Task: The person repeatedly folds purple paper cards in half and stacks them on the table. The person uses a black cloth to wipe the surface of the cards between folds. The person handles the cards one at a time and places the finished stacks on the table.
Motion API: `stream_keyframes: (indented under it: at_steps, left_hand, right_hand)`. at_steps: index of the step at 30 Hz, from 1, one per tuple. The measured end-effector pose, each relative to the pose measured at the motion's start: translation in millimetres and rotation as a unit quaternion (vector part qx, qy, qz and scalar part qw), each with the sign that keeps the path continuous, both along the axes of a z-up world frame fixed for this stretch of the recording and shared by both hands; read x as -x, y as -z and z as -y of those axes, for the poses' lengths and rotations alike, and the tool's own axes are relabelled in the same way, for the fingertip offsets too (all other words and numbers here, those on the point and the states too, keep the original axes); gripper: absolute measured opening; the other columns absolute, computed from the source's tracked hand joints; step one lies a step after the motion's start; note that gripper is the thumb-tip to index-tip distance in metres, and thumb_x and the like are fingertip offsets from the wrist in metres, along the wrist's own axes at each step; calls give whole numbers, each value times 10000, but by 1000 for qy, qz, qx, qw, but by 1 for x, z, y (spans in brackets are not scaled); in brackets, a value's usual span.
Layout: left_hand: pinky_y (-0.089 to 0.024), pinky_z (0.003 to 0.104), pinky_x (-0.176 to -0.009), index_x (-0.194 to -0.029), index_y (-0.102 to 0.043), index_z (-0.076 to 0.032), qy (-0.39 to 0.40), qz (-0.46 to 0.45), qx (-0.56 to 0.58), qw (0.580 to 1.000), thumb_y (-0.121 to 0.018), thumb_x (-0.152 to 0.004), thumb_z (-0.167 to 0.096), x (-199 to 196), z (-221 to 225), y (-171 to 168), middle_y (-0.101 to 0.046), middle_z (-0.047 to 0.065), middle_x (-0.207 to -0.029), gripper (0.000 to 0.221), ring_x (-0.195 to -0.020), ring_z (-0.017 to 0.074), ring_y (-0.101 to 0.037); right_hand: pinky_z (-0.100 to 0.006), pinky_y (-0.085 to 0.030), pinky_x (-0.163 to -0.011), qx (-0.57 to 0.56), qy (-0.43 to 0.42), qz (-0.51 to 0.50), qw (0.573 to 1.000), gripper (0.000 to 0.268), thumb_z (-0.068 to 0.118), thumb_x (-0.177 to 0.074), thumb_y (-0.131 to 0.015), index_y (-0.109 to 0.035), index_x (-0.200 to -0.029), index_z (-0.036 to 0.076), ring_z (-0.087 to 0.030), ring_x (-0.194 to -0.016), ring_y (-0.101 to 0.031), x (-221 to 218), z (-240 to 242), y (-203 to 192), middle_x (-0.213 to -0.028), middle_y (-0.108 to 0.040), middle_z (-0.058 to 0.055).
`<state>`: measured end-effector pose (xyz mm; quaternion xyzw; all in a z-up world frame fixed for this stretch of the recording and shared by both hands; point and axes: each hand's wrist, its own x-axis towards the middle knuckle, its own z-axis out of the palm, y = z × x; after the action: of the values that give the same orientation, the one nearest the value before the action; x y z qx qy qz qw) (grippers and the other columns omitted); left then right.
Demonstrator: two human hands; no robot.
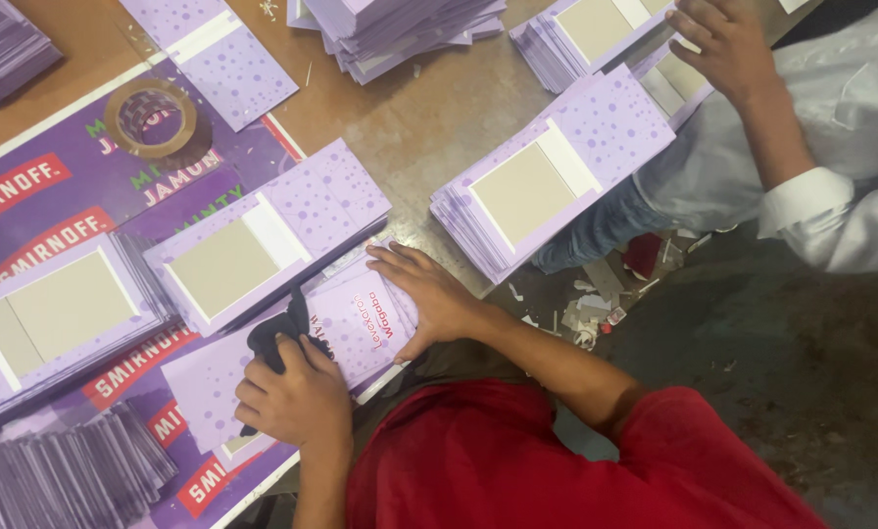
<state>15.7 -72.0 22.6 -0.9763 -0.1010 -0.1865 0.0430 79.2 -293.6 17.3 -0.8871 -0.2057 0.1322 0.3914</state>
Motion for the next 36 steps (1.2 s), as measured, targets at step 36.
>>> stream_keyframes:
  at_steps: [36]
  left_hand:
    - [-401,443,-778,-1150,-765,-170,4,8,10,1000,-782,-936,-345,1,-5,3,-627,148,-1096,277,-938,334,-560]
  right_hand:
    - [-508,-295,-1224,3,2,3,1000,1298,437,-417,-969,-405,-1517,39,-425,-1536,-245,1,0,2,-1680,-295,-116]
